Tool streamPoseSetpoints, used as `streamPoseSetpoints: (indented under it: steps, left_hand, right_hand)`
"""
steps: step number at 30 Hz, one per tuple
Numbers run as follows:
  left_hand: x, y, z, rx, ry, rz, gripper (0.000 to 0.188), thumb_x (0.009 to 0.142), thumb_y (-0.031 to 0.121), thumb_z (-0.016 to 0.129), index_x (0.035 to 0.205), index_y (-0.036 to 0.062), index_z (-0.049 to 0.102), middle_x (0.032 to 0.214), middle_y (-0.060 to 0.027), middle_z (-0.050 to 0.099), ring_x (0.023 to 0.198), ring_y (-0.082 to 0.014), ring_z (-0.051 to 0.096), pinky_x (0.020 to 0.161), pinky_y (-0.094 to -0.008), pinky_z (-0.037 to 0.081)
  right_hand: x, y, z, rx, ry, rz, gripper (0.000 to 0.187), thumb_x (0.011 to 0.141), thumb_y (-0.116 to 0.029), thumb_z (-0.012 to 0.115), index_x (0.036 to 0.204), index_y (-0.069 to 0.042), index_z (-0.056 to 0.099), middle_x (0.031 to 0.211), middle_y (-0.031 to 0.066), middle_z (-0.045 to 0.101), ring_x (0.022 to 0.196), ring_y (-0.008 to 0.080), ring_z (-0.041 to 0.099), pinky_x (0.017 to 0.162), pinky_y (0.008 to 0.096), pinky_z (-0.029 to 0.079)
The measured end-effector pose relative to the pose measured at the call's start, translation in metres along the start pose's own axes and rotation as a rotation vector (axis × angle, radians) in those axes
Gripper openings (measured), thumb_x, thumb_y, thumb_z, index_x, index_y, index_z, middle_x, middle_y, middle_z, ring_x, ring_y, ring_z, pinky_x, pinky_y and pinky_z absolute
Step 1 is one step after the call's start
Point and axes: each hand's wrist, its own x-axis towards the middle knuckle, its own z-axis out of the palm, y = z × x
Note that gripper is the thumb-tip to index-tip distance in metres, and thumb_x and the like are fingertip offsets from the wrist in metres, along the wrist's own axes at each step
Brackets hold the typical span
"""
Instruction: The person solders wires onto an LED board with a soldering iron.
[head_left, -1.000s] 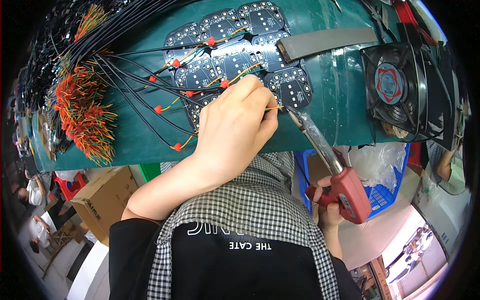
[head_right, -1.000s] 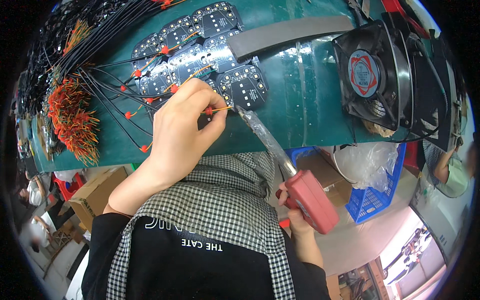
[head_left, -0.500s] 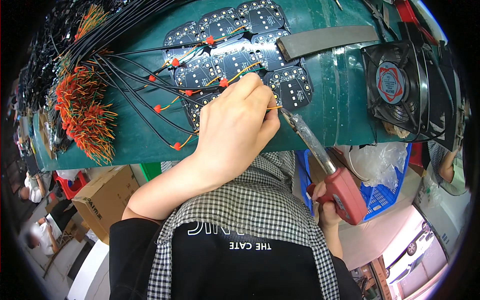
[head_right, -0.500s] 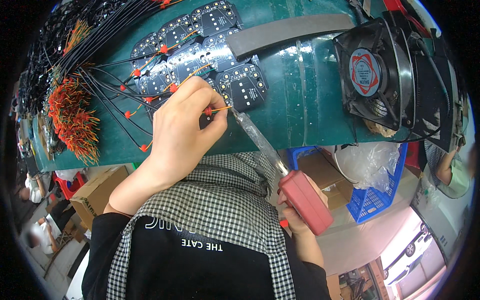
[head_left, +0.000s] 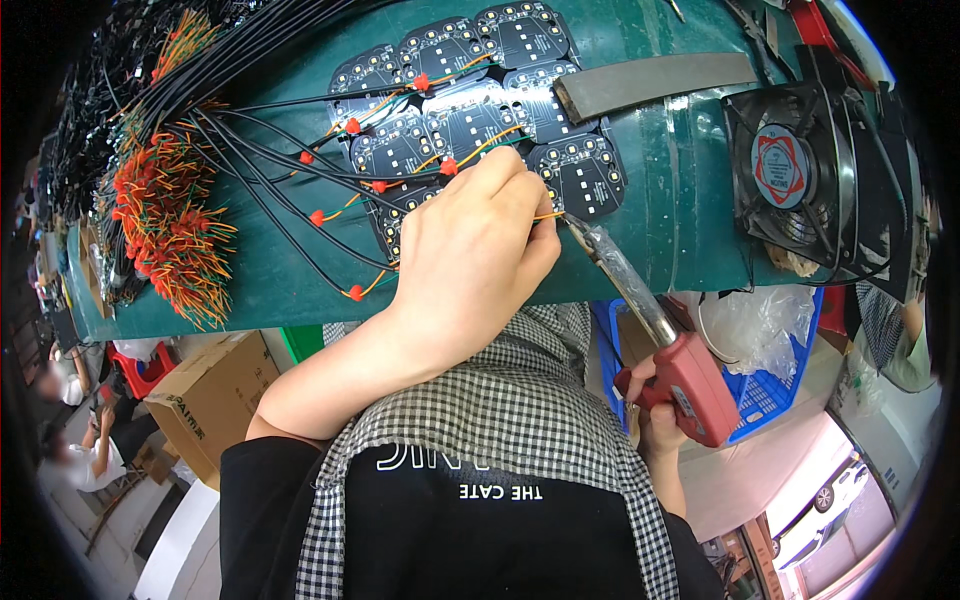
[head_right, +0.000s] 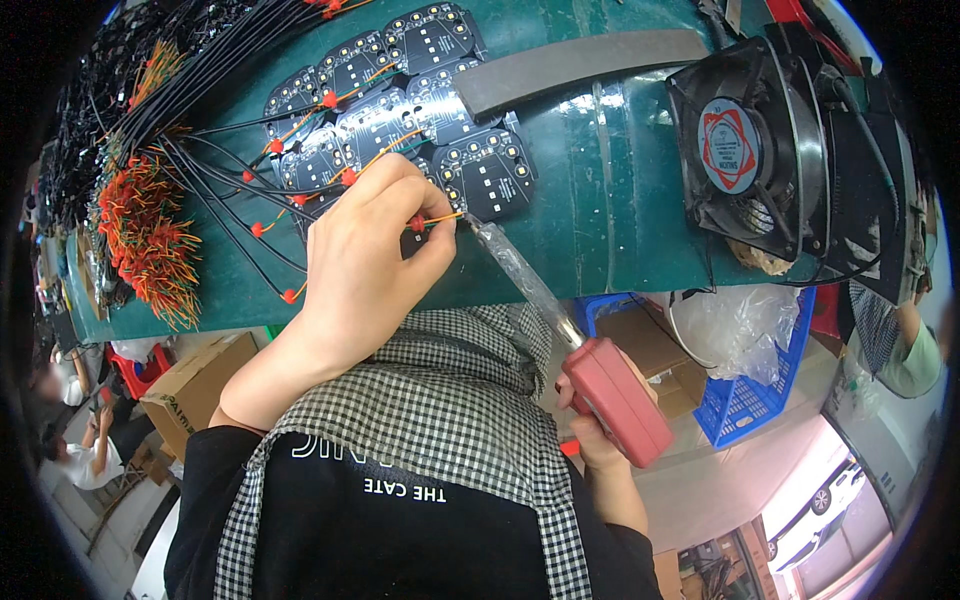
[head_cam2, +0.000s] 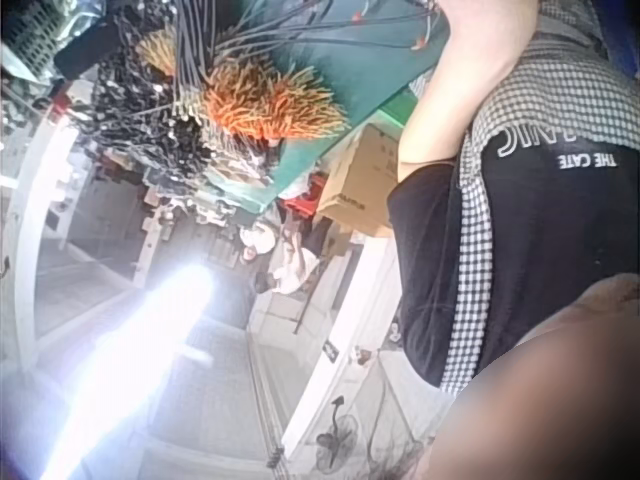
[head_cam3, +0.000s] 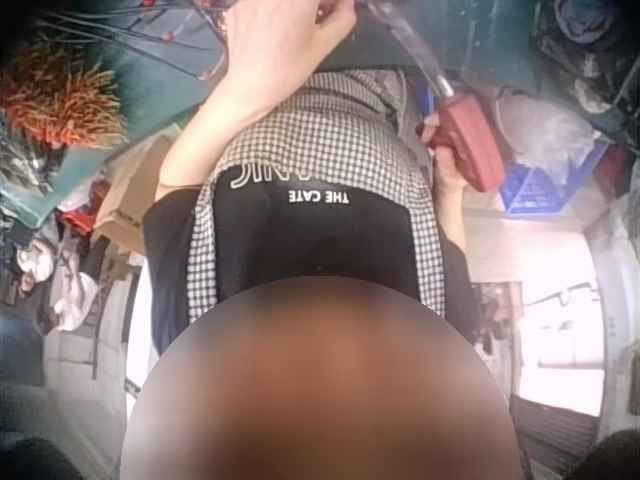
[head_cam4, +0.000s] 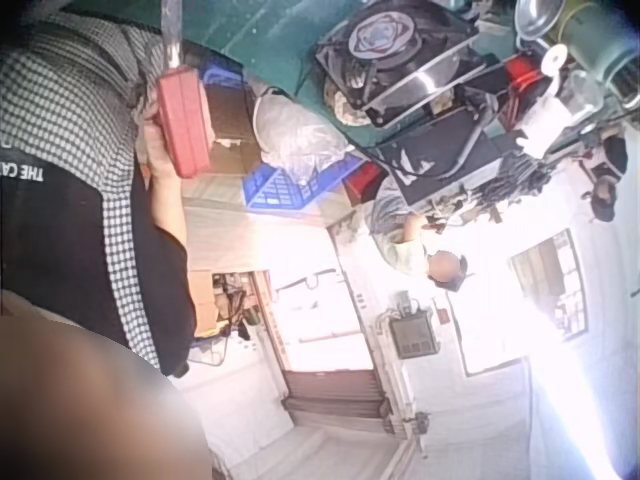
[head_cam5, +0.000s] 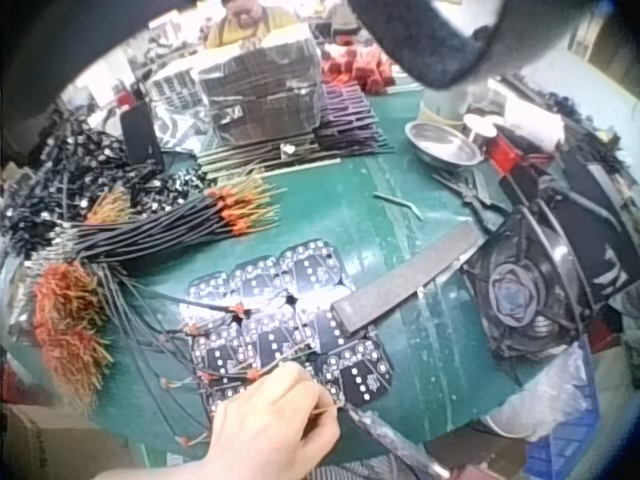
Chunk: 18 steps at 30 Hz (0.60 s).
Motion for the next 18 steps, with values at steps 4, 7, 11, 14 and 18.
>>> streamPoseSetpoints:
  steps: [4,7,11,14,18]
  left_hand:
    - [-0.0005,0.0009,-0.0009,0.002,-0.008,-0.027,0.010,0.072,0.005,0.065,0.077,0.0046,0.056,0.080,-0.0045,0.054,0.063,-0.0214,0.056,0.055,-0.0321,0.044]
    - [-0.0002,0.0011,-0.0007,0.024,-0.001,-0.001,0.012,0.071,0.008,0.063,0.073,0.0039,0.052,0.078,-0.0070,0.049,0.070,-0.0237,0.059,0.053,-0.0363,0.048]
    - [-0.0002,0.0014,-0.0004,0.014,0.006,-0.021,0.011,0.072,0.005,0.065,0.077,0.0046,0.056,0.079,-0.0046,0.054,0.062,-0.0213,0.056,0.055,-0.0318,0.044]
    - [0.0001,0.0013,0.0002,0.017,0.012,-0.007,0.011,0.072,0.006,0.064,0.075,0.0040,0.054,0.079,-0.0059,0.052,0.066,-0.0226,0.058,0.054,-0.0342,0.046]
    - [-0.0001,0.0009,0.0002,0.015,-0.002,-0.001,0.011,0.072,0.007,0.063,0.073,0.0037,0.053,0.079,-0.0072,0.050,0.071,-0.0240,0.059,0.054,-0.0369,0.048]
  right_hand:
    - [-0.0026,0.0048,-0.0026,-0.058,0.053,0.006,0.084,0.068,-0.049,0.080,0.121,0.009,0.049,0.086,0.0107,0.065,0.065,0.0150,0.061,0.061,0.0256,0.050]
    - [-0.0033,0.0058,-0.0036,-0.145,0.054,-0.040,0.086,0.068,-0.051,0.079,0.121,0.009,0.048,0.086,0.0112,0.066,0.065,0.0155,0.062,0.061,0.0260,0.051]
    - [-0.0045,0.0011,-0.0014,-0.046,0.057,-0.021,0.080,0.072,-0.051,0.075,0.123,0.006,0.048,0.095,0.0134,0.065,0.066,0.0167,0.061,0.062,0.0270,0.049]
    - [-0.0027,-0.0006,-0.0002,0.019,0.051,-0.060,0.078,0.074,-0.051,0.073,0.124,0.003,0.048,0.105,0.0146,0.063,0.068,0.0164,0.059,0.062,0.0269,0.048]
    - [-0.0008,-0.0002,-0.0001,0.094,-0.049,-0.090,0.075,0.075,-0.050,0.072,0.125,0.001,0.049,0.116,0.0151,0.058,0.070,0.0153,0.055,0.061,0.0267,0.045]
